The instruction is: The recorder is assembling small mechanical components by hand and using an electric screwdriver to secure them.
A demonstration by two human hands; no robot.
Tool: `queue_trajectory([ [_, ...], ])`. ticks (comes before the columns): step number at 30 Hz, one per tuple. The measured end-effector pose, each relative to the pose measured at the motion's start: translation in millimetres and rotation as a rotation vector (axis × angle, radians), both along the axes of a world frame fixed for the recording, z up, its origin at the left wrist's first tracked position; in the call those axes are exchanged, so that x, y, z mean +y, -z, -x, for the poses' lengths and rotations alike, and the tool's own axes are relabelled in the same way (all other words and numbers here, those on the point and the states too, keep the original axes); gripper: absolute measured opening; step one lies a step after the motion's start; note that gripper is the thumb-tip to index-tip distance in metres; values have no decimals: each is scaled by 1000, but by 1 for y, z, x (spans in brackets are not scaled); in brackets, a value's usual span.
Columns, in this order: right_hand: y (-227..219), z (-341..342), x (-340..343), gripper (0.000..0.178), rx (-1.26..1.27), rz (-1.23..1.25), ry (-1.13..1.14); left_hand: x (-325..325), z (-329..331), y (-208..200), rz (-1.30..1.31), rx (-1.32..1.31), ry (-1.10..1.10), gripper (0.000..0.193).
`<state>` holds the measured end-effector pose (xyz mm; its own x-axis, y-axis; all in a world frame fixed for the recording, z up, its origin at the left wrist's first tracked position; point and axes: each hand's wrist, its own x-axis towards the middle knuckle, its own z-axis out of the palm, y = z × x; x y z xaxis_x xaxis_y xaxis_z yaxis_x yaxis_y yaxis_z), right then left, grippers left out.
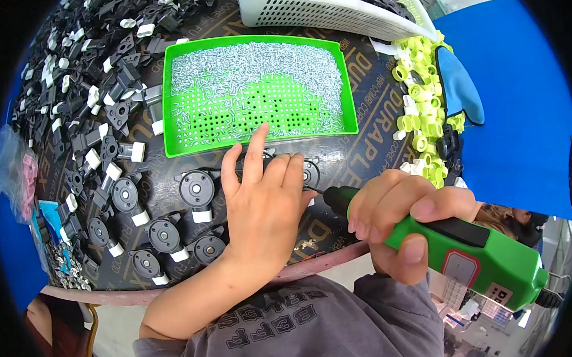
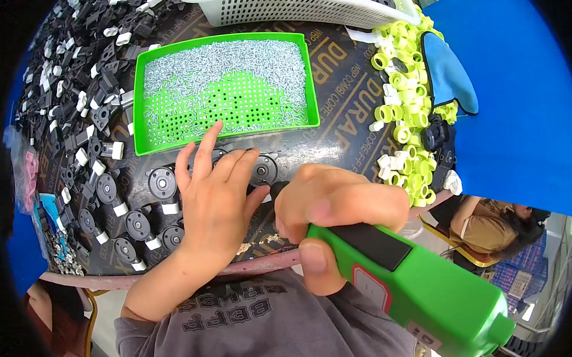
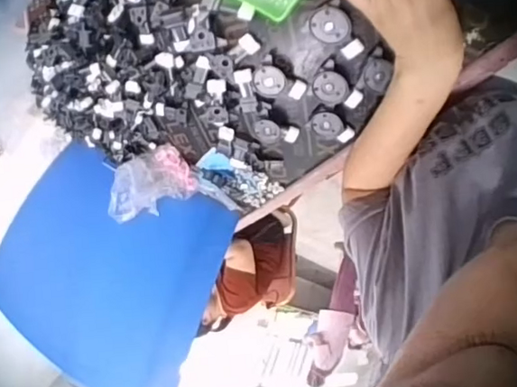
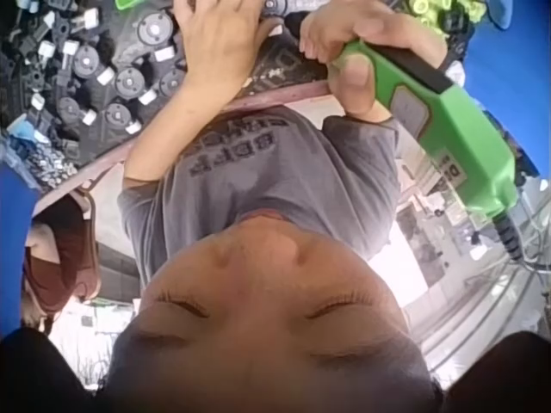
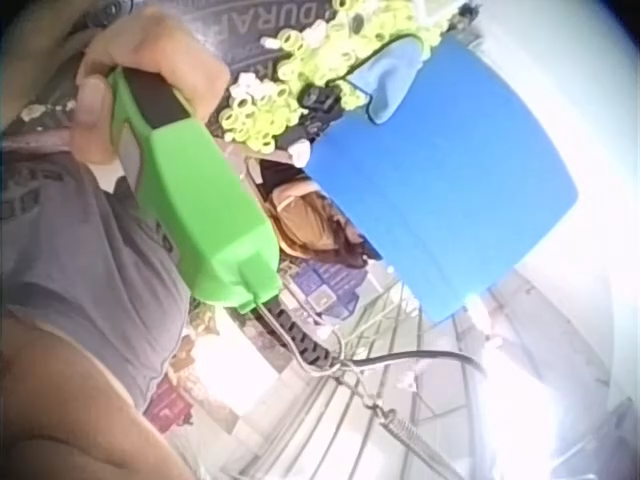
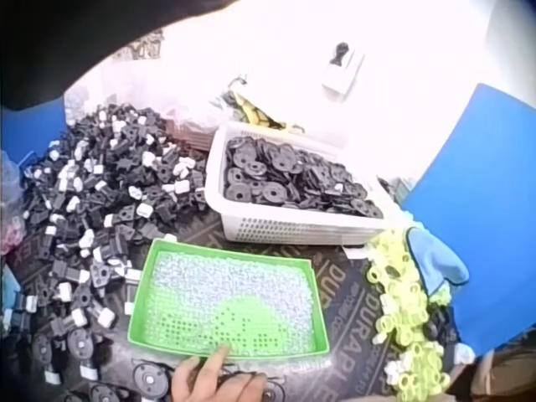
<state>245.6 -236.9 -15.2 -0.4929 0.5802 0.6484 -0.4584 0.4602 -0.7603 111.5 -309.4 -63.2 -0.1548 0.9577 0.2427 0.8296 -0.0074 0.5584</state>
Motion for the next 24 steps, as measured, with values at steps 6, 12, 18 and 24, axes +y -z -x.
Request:
queue_trajectory([
  [6,-11,-3,7,28,-163,-10,-50,3,-1,-3,-4,22,1,45],
  [12,-6,6,-5,36,-169,190,98,2,-2,1,30,78,-19,42],
  [18,-25,8,31,27,47,-66,71,0,-3,-4,6,94,-2,45],
  [24,14,41,62,25,-3,31,217,-31,36,-57,63,161,-89,48],
])
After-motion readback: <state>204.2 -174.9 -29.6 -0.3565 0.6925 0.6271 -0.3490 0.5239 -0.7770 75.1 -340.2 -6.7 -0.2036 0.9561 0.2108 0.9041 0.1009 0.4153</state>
